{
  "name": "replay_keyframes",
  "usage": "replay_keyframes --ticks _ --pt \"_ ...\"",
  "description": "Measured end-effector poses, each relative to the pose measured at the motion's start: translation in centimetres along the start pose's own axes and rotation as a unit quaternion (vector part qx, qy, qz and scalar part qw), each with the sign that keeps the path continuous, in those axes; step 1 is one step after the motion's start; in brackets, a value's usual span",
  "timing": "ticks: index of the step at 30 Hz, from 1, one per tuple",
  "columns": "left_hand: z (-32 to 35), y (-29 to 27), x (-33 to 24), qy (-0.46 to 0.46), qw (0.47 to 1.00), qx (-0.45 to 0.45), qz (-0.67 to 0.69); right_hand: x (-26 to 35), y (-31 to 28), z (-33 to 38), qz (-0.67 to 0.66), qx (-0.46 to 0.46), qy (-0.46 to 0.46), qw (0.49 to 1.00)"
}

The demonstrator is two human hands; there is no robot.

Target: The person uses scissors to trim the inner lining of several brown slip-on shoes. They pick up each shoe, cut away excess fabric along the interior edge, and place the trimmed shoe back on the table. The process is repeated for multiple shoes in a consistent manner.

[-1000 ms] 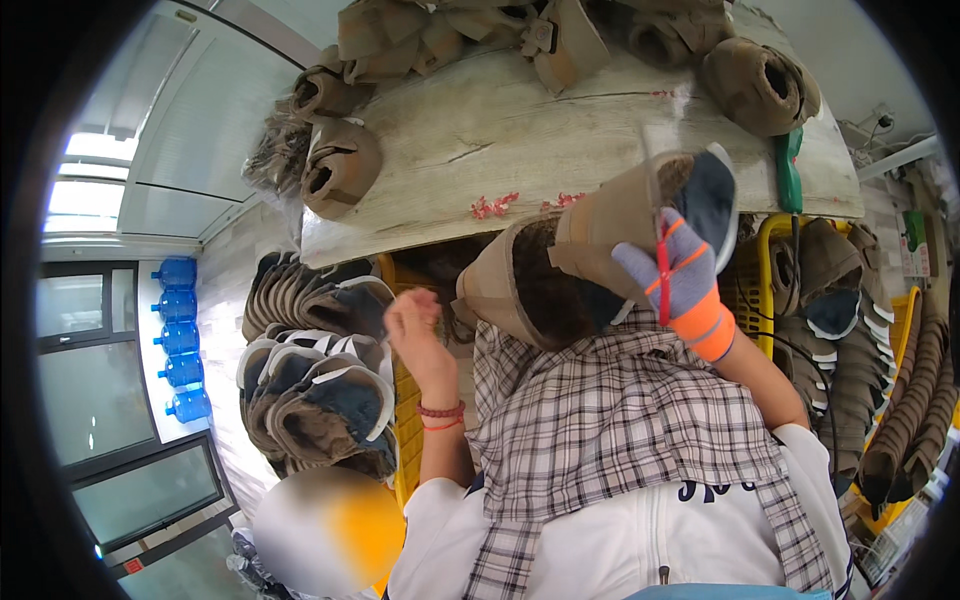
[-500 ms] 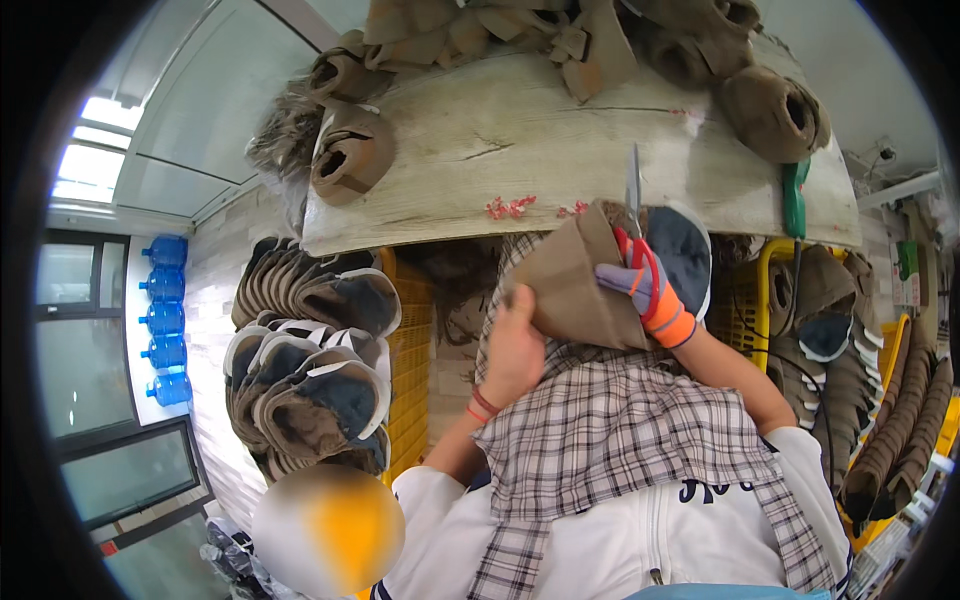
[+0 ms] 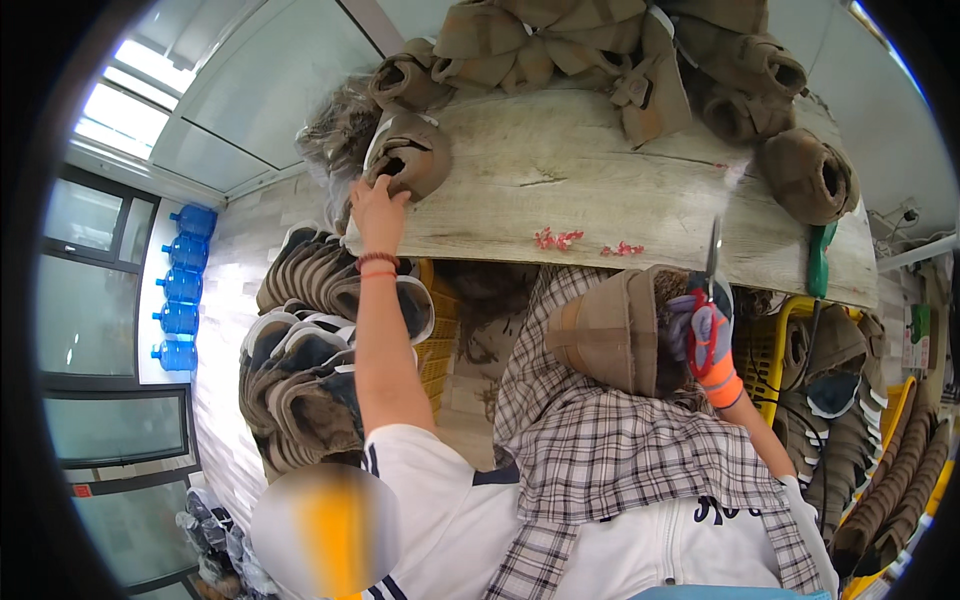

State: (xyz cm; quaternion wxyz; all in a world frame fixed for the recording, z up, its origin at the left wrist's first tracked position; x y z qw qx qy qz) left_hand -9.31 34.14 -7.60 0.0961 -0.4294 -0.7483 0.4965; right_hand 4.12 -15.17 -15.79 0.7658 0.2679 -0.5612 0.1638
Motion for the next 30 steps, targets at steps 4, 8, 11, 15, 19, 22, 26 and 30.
replay_keyframes --ticks 4,8,11,15,19,22,26,30 --pt "-1.1 -2.4 -2.8 0.0 0.987 -0.042 0.154 3.0 -2.1 -0.2 0.029 -0.034 -0.095 0.994" --pt "2.1 -3.4 -4.2 -0.191 0.68 0.022 0.707 6.8 -1.6 -0.2 0.095 0.024 -0.169 0.981" --pt "5.6 -1.7 -3.9 -0.216 0.556 0.069 0.8 11.0 0.3 -0.2 0.301 0.029 -0.168 0.938" --pt "10.6 -1.3 -8.5 -0.278 0.432 0.146 0.845 16.2 4.8 0.1 0.496 0.002 -0.186 0.848" --pt "14.2 0.2 -10.8 -0.281 0.349 0.188 0.874 18.7 8.3 -0.5 0.587 0.016 -0.42 0.692" --pt "15.7 1.0 -11.9 -0.281 0.303 0.215 0.885 18.1 9.2 -1.8 0.683 0.02 -0.391 0.617" --pt "16.6 1.2 -12.6 -0.311 0.318 0.2 0.873 16.8 11.1 -3.0 0.731 0.043 -0.384 0.562" --pt "16.5 0.8 -13.5 -0.287 0.317 0.227 0.875 16.1 12.2 -3.9 0.761 0.054 -0.328 0.557"
Point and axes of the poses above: each hand's wrist, its own z-axis away from the middle knuckle, its own y-axis out of the palm, x = y × z, the point moved 6 cm from there along -z, towards the middle knuckle
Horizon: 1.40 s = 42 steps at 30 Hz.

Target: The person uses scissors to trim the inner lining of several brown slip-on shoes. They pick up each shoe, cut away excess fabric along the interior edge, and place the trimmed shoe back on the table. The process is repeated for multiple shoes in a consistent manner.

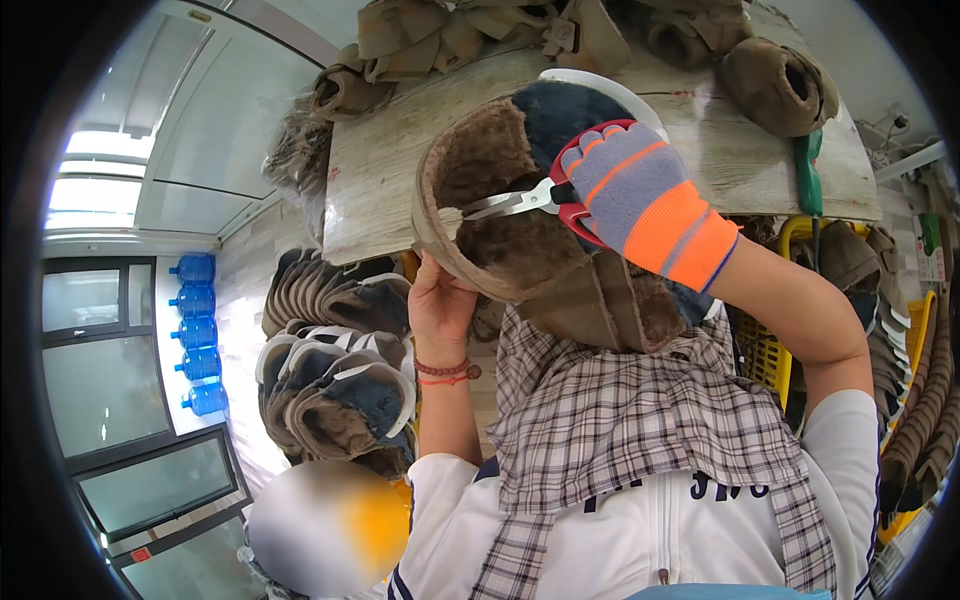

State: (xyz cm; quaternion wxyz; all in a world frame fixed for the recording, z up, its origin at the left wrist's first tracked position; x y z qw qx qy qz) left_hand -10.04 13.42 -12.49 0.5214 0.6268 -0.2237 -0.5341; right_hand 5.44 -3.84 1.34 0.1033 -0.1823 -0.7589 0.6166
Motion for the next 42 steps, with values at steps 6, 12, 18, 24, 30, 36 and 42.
replay_keyframes --ticks 6,12,18,24,30,36,42 --pt "0.1 0.7 0.4 0.01 0.999 -0.028 -0.023 0.2 0.3 -0.1 -0.015 -0.005 0.003 1.0" --pt "0.1 1.2 0.5 -0.01 1.0 0.018 -0.001 -1.3 -0.1 1.2 -0.032 -0.007 0.008 0.999" --pt "-1.0 5.3 1.2 0.031 0.997 0.013 -0.065 -5.4 -1.1 5.3 -0.502 -0.135 0.192 0.832" --pt "-2.3 13.2 6.5 0.105 0.936 0.151 -0.299 -2.7 -1.3 5.2 -0.63 -0.284 0.185 0.698" --pt "1.1 2.9 2.7 0.208 0.849 -0.107 -0.473 -6.4 -1.3 12.9 -0.45 -0.217 0.328 0.802" --pt "4.4 -1.1 9.9 -0.099 0.963 -0.08 -0.237 -3.6 7.2 14.9 -0.539 -0.038 0.327 0.775" --pt "2.0 0.6 11.3 -0.124 0.977 -0.095 -0.147 -0.9 12.1 12.3 -0.806 -0.094 0.26 0.524"
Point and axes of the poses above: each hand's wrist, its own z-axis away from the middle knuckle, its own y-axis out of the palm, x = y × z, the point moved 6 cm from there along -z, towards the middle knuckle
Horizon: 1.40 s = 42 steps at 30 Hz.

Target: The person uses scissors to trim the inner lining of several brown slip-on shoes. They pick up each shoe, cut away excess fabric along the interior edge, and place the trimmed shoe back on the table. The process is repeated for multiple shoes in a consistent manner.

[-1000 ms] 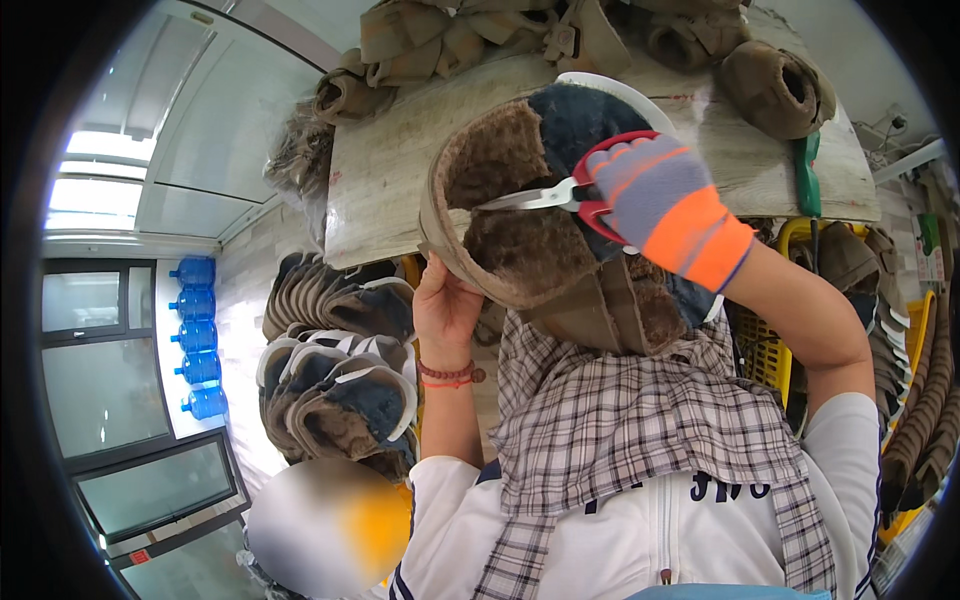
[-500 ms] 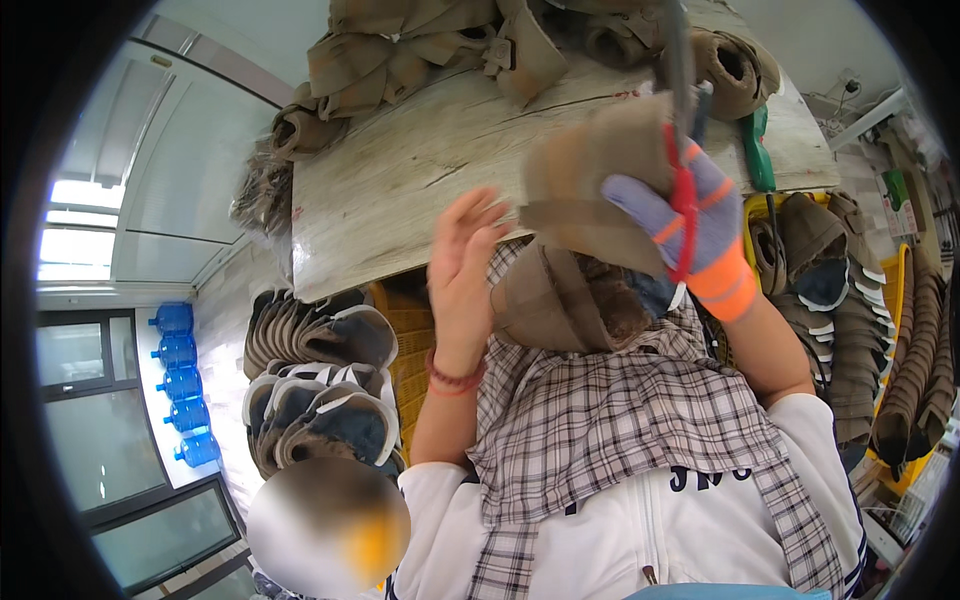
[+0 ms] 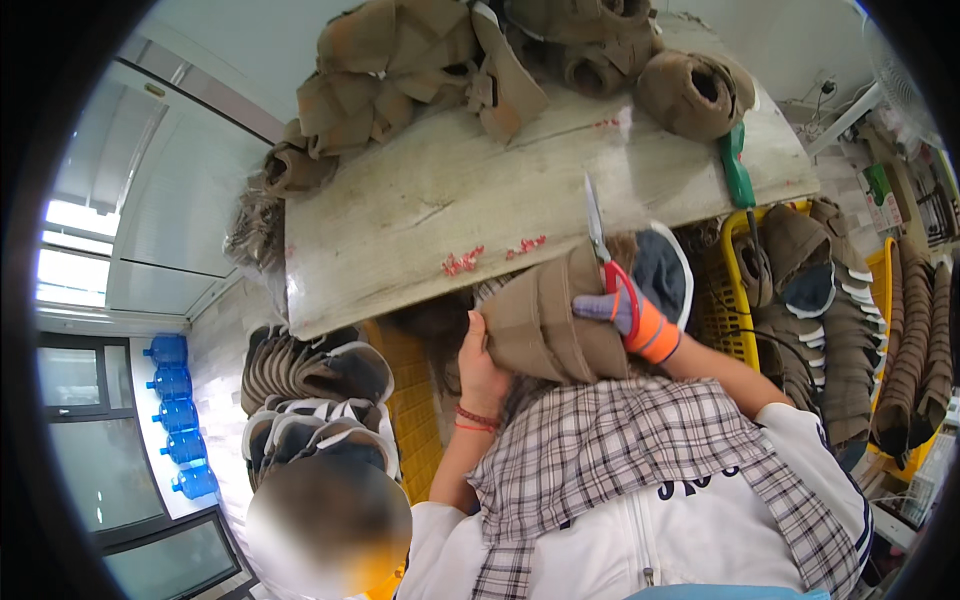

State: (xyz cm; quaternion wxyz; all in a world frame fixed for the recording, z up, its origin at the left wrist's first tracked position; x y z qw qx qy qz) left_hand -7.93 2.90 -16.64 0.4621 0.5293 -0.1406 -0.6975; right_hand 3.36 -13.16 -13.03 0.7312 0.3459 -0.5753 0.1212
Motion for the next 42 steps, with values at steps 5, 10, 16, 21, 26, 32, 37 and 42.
replay_keyframes --ticks 5,10,16,21,26,32,37,42 --pt "-3.3 -5.8 -0.2 -0.02 0.953 -0.018 -0.302 -2.7 -0.2 0.4 0.146 -0.059 -0.049 0.986" --pt "-9.4 -3.8 -12.5 0.192 0.79 -0.113 -0.572 -0.7 -4.1 2.0 0.063 -0.081 0.052 0.993" --pt "-24.7 8.6 -8.4 0.424 0.664 -0.073 -0.612 3.0 -9.4 0.0 -0.008 -0.182 -0.006 0.983" --pt "-26.8 9.8 -7.3 0.231 0.954 0.035 -0.188 4.4 -10.6 0.8 0.055 -0.202 -0.002 0.978" --pt "-15.7 3.6 -13.1 0.152 0.981 0.117 -0.018 7.1 -10.7 0.2 0.353 -0.191 -0.1 0.91" --pt "-3.9 -4.6 -14.6 0.144 0.983 0.099 0.055 13.1 0.7 -3.2 0.599 -0.062 -0.252 0.758" --pt "-0.5 -6.1 -13.5 0.176 0.978 0.068 0.084 12.7 6.8 -5.7 0.703 0.075 -0.316 0.632" --pt "0.3 -5.9 -13.0 0.194 0.974 0.081 0.089 12.0 9.9 -6.5 0.767 0.132 -0.313 0.545"
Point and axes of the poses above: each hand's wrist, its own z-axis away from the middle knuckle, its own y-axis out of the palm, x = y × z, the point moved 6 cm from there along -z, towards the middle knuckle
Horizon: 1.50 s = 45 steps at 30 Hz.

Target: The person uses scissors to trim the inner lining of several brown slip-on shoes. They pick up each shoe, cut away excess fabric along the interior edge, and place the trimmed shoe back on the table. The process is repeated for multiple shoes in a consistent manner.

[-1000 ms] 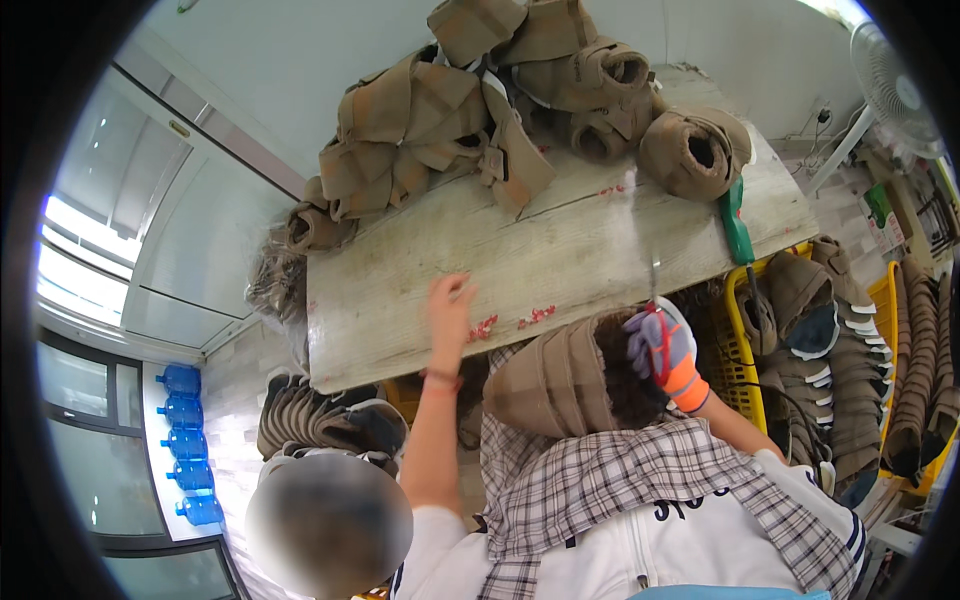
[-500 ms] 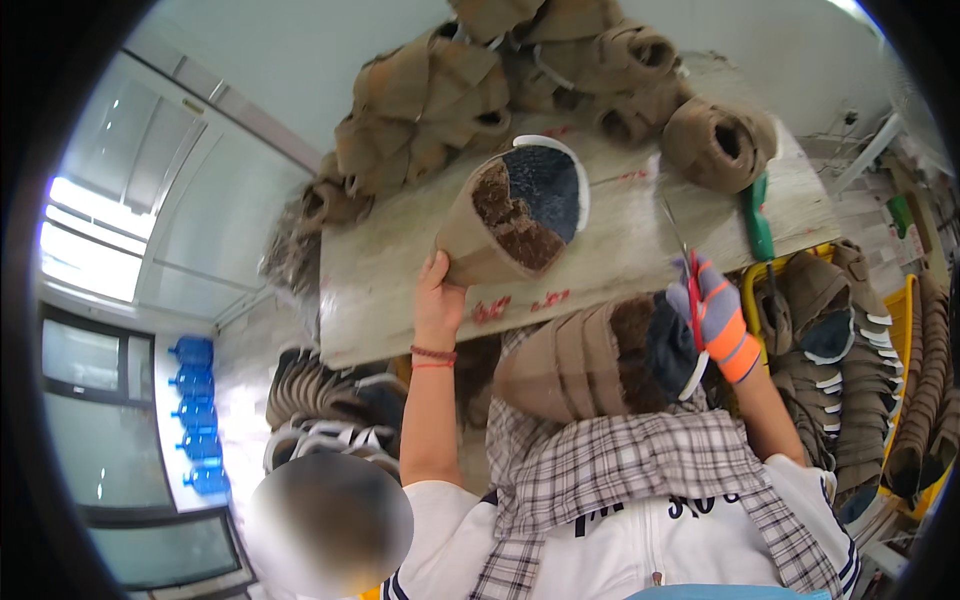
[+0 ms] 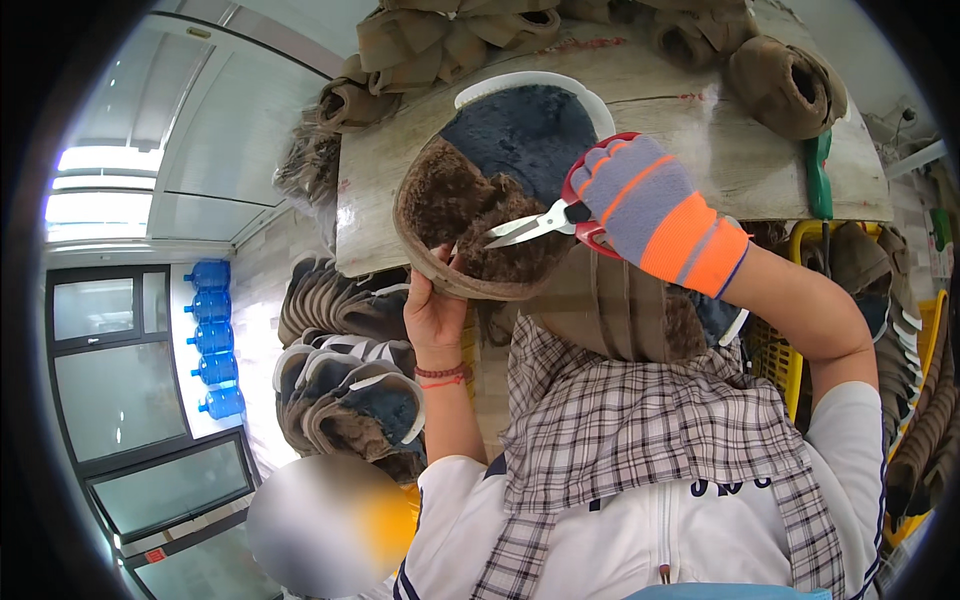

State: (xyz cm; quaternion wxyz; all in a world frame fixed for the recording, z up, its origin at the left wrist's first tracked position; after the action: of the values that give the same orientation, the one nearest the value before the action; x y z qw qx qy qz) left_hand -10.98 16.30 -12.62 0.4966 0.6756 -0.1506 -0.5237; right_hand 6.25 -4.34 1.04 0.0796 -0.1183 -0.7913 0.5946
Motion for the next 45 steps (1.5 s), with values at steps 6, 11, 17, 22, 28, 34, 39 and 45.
replay_keyframes --ticks 6,11,17,22,28,34,39,45 --pt "0.0 1.1 0.2 0.004 1.0 0.018 -0.013 1.2 0.5 -1.2 0.044 0.022 -0.021 0.999" --pt "-0.3 1.1 0.4 0.0 0.999 0.023 0.047 1.5 0.7 -1.6 0.057 -0.015 -0.024 0.998" --pt "-0.1 2.3 0.7 -0.004 0.999 0.037 -0.017 1.5 1.1 -1.7 0.06 0.022 -0.018 0.998" --pt "-0.4 1.2 0.8 -0.002 0.999 0.028 -0.015 0.2 0.8 -0.7 0.003 0.019 0.007 1.0" --pt "-0.3 2.9 0.6 0.01 0.996 0.083 -0.007 -3.3 -2.3 2.7 -0.231 -0.13 0.145 0.953" --pt "-2.6 13.2 6.1 -0.021 0.975 0.167 -0.142 0.6 -1.9 4.4 -0.595 -0.029 0.266 0.758" --pt "-1.4 15.8 7.8 -0.027 0.931 0.154 -0.33 -1.9 -3.2 9.5 -0.391 -0.263 0.267 0.841" --pt "4.2 -1.3 7.6 -0.085 0.92 -0.15 -0.353 -3.4 0.0 18.3 -0.362 -0.184 0.438 0.802"
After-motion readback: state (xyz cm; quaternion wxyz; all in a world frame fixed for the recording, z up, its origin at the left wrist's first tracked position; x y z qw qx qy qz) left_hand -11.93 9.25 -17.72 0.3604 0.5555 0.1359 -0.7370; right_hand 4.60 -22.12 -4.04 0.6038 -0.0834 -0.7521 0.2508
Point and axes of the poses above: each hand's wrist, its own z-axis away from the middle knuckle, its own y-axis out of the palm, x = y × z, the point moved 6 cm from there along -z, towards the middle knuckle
